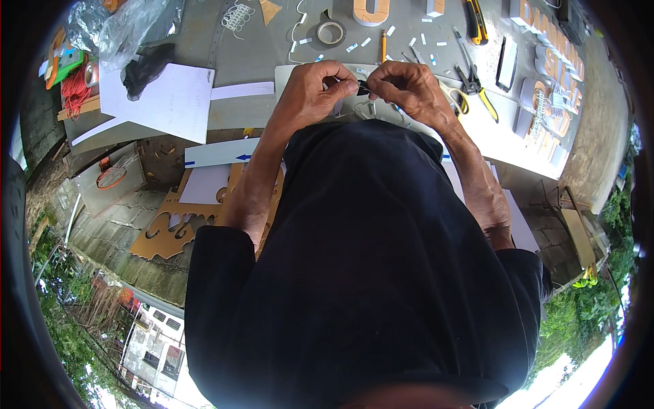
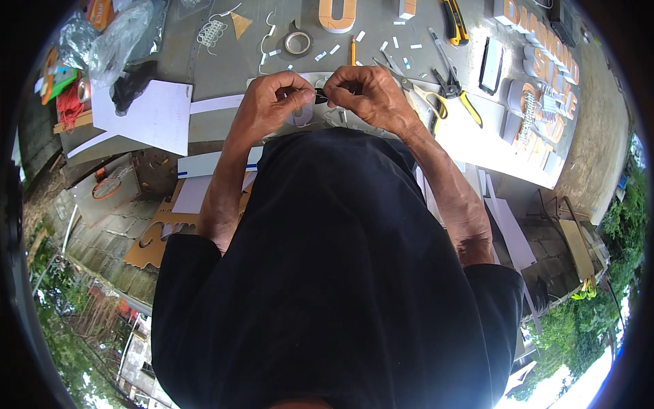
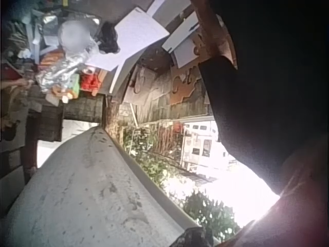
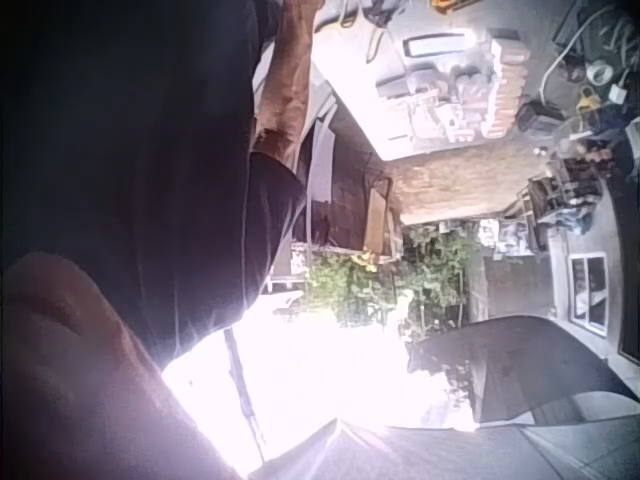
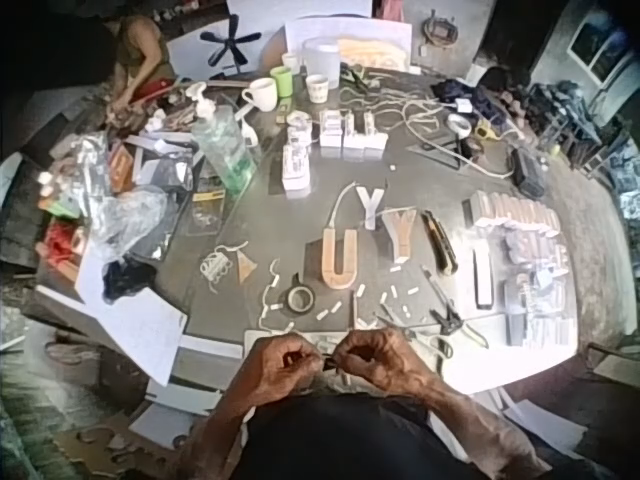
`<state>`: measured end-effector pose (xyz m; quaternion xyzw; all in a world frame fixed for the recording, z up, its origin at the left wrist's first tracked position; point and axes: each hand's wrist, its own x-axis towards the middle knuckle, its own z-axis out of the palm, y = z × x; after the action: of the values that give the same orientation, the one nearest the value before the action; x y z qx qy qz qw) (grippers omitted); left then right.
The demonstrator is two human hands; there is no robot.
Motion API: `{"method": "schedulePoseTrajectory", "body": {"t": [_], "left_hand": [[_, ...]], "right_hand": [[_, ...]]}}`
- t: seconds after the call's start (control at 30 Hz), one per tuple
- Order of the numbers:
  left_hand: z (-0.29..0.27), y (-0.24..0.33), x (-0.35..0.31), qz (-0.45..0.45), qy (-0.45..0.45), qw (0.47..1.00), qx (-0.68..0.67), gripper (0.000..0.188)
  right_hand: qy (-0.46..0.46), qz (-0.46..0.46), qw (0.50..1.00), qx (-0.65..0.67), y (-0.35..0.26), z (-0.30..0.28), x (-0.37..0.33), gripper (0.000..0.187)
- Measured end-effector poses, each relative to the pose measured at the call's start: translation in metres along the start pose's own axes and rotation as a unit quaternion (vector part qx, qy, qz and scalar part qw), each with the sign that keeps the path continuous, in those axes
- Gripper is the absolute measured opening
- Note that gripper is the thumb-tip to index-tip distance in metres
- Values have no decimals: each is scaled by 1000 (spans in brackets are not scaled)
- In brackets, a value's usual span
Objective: Assembling the components of plastic sign letters on a work table.
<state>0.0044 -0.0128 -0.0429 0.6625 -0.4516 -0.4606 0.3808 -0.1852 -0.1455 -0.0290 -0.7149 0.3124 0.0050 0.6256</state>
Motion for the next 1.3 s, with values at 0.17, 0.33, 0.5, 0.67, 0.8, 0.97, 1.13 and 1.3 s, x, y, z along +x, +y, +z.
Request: {"method": "schedulePoseTrajectory", "body": {"t": [0.17,0.33,0.5,0.67,0.8,0.97,1.13,1.3], "left_hand": [[1,1,-1,-15,2,1000,-2,21],[1,6,-2,-52,-3,999,-2,21],[3,0,-3,-55,-5,998,-16,21],[5,-1,-5,-42,10,999,-15,18],[8,-4,-6,-31,38,999,-4,17],[11,-2,-8,-39,56,998,-9,17],[13,-1,-7,-42,68,997,0,17],[8,6,-10,-30,41,999,-7,17]], "right_hand": [[-2,-3,1000,17,-1,2,-2,19],[-10,-5,1000,27,3,3,-3,19],[-16,-4,999,43,3,3,-3,18],[-54,6,996,74,4,1,-4,21],[-68,7,994,81,5,0,-5,24],[-36,1,998,57,-1,7,-7,26],[17,-1,999,36,6,17,-5,22],[39,6,999,6,3,16,-6,20]]}}
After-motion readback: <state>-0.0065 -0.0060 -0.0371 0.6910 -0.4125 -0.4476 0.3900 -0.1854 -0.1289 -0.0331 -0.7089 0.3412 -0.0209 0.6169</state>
